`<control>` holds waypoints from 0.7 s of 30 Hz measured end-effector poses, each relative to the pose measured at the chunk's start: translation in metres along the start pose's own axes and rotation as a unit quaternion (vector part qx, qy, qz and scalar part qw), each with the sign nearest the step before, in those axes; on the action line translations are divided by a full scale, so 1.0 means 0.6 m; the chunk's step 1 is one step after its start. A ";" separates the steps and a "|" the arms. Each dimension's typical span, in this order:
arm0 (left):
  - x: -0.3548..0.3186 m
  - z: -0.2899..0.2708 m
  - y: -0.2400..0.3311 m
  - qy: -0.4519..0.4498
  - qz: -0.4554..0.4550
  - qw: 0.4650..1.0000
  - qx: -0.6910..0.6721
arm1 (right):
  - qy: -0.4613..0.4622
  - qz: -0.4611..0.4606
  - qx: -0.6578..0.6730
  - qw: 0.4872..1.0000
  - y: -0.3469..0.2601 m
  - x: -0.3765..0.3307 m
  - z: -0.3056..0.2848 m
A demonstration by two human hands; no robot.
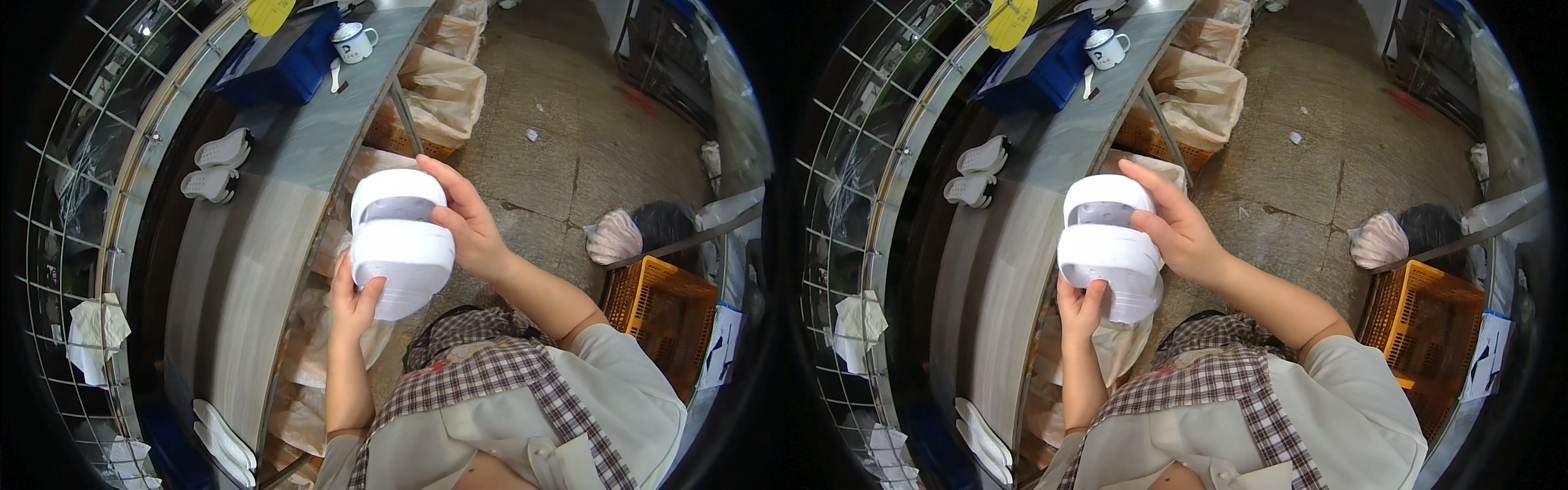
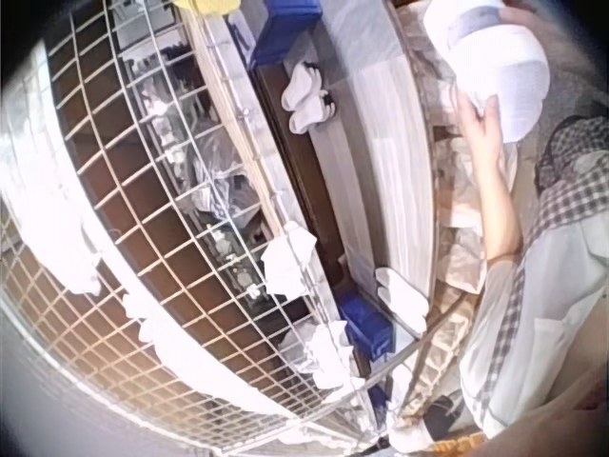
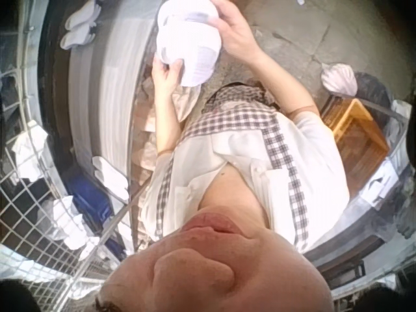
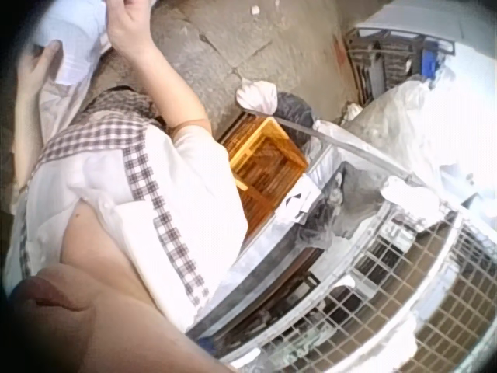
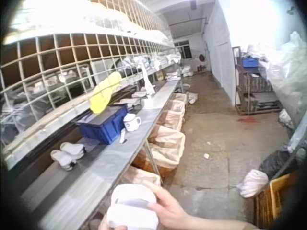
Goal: The person repeatedly picks up white slipper-style footwear from a metal shelf, turns them over to view the soles and uppers, and places them back. The person handles multiple pairs one at a time, rotating each slipper to show different sides before returning it to the shelf.
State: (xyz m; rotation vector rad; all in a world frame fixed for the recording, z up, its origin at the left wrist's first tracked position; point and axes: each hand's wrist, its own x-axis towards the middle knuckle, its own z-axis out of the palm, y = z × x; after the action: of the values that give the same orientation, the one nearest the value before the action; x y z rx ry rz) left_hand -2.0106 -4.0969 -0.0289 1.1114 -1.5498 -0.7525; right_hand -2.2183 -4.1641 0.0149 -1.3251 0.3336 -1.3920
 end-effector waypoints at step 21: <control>0.025 -0.019 0.101 -0.094 0.182 0.941 0.270 | -0.071 0.021 -0.163 0.984 -0.063 0.040 -0.045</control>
State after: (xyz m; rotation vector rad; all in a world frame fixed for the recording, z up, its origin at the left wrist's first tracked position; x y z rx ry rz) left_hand -2.0164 -4.0871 0.0333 1.1058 -2.1291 -0.1816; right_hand -2.2534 -4.1841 0.0485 -1.6648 0.5058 -1.2351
